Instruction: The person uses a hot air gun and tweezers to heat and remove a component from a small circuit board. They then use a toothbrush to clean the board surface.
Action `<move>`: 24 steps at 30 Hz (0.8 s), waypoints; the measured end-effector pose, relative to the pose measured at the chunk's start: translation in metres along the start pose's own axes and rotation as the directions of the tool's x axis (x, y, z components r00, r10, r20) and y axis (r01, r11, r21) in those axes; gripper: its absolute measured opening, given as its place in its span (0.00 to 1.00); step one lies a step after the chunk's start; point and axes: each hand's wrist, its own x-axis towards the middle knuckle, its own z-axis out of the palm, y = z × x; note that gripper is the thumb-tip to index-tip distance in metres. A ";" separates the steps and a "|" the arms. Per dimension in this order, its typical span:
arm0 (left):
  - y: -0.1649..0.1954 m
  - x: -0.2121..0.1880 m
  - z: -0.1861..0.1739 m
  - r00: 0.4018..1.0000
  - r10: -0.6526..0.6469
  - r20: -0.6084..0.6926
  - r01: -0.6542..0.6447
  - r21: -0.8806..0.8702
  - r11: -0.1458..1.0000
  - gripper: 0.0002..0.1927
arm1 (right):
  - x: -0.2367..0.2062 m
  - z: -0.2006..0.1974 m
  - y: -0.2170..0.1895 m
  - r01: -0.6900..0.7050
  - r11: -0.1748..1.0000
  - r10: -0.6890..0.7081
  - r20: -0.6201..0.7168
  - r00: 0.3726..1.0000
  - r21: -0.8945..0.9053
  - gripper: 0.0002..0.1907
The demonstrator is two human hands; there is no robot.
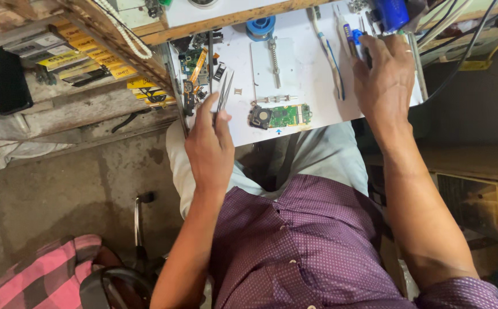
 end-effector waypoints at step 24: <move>-0.001 0.068 0.036 0.970 0.228 -0.091 -0.183 0.347 0.920 0.11 | 0.003 0.003 0.022 -0.242 0.748 0.266 0.055 0.962 0.618 0.11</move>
